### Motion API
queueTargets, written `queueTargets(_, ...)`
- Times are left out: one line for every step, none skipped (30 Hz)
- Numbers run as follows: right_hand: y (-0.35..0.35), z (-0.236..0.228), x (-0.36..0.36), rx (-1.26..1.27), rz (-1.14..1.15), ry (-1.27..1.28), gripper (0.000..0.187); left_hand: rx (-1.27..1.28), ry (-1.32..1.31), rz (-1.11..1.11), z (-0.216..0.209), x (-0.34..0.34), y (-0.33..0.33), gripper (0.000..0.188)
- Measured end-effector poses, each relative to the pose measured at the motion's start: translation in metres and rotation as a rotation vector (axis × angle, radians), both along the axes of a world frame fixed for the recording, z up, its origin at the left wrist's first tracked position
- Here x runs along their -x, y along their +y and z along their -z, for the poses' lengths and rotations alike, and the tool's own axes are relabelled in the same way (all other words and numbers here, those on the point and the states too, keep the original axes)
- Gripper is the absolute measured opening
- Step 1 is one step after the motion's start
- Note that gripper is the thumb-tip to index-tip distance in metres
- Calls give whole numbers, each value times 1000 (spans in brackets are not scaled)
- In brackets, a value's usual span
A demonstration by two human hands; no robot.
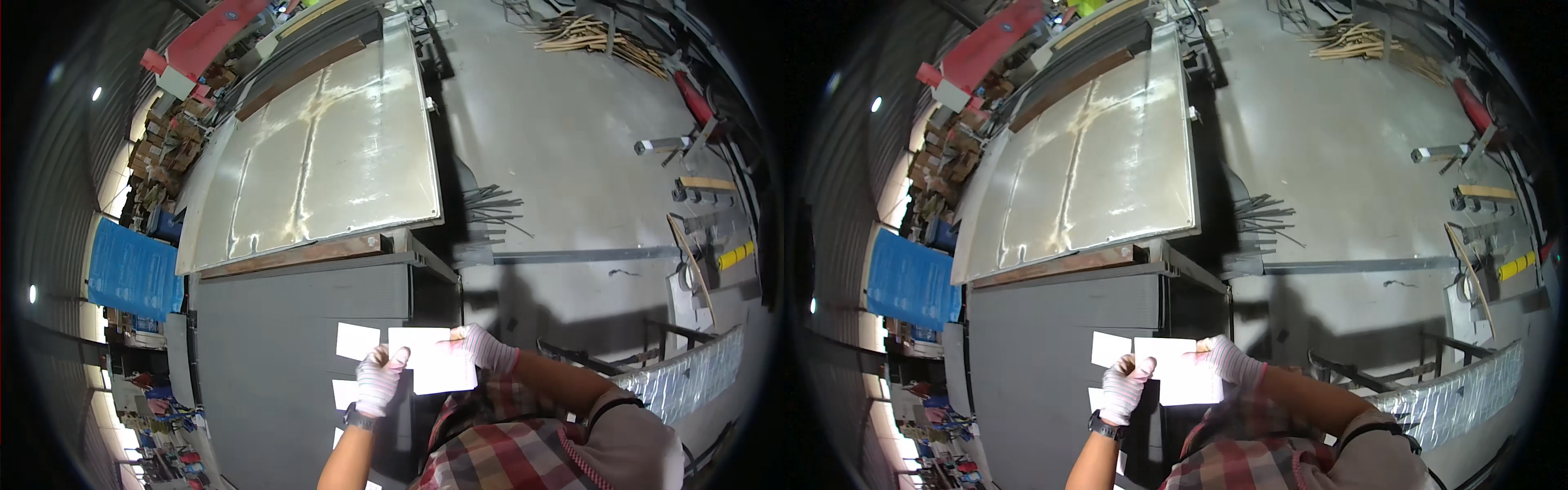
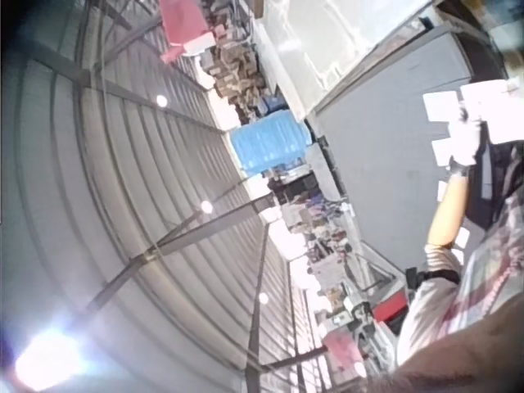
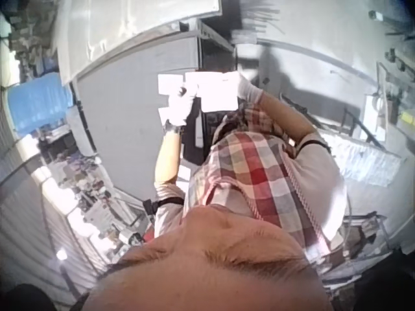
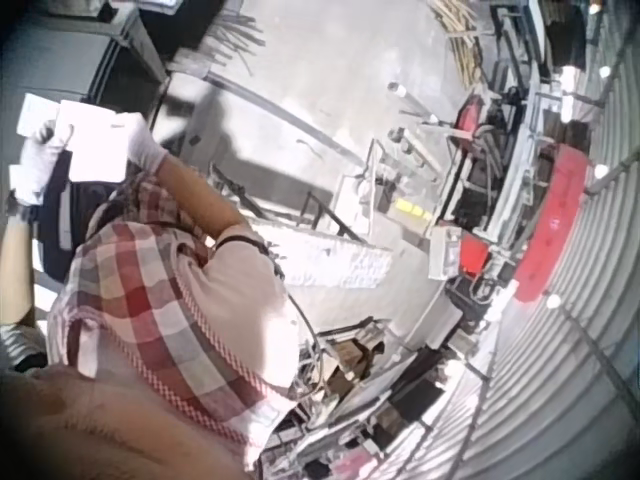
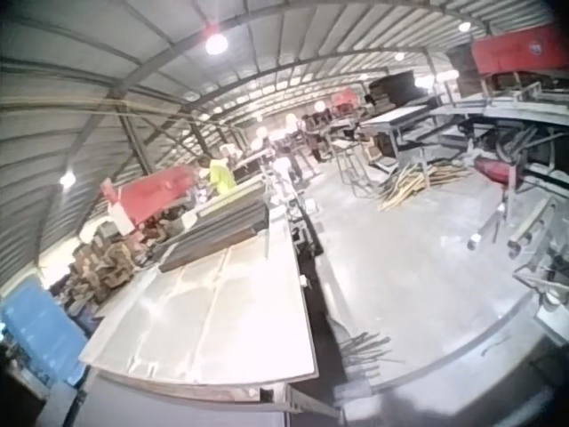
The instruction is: The recorder applies grey edge strips to a large panel and then attaches several white labels to its surface.
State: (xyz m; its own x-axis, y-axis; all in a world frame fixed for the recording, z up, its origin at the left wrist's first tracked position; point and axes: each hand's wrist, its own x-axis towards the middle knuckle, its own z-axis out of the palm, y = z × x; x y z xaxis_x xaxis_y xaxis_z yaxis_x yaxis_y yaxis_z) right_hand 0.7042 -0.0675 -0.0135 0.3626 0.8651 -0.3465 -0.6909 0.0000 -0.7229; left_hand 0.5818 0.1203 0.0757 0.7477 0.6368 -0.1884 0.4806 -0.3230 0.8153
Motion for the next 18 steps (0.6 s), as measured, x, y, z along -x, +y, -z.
queueTargets(2,-10,-2,-3,-9,-11,36,127,35,-13,5,-2,1,38)
queueTargets(2,-22,-2,-23,-71,-83,39,-63,52,-66,17,-8,17,34)
queueTargets(-2,-30,-4,-28,-113,-147,42,-295,152,-72,-20,-39,14,35)
queueTargets(-2,-42,-4,34,-186,-87,47,-279,61,-115,-21,-49,38,37)
queueTargets(-2,-50,-3,52,-218,-88,46,-147,-11,-148,-9,-55,72,37)
queueTargets(-3,-48,0,51,-207,-122,44,-356,117,-112,-15,-66,86,39)
queueTargets(-4,-45,3,50,-199,-155,43,-688,313,-88,-18,-69,89,51)
queueTargets(-4,-44,4,55,-201,-159,43,-763,278,-119,-19,-71,86,58)
queueTargets(-5,-42,6,48,-145,-183,41,-833,249,-145,-19,-72,78,66)
queueTargets(-7,-41,7,42,-86,-206,38,-850,136,-88,-21,-67,56,71)
queueTargets(-9,-44,9,50,-79,-200,38,-662,5,27,-36,-56,25,69)
queueTargets(-10,-51,12,34,-24,-191,38,-471,-3,121,-53,-40,-7,65)
queueTargets(-9,-60,18,9,20,-185,38,-310,5,122,-42,-9,-29,62)
queueTargets(-7,-67,25,-34,14,-205,41,24,-42,105,-21,26,-42,40)
queueTargets(-9,-65,32,-28,13,-202,41,369,-54,146,-49,34,-62,35)
queueTargets(-11,-65,38,-128,-114,-174,44,498,-59,-39,-40,66,-79,30)
queueTargets(-13,-63,44,-223,-243,-144,46,598,-101,-139,-58,82,-99,28)
queueTargets(-16,-65,52,-294,-421,-216,50,567,-123,-198,-57,110,-111,26)
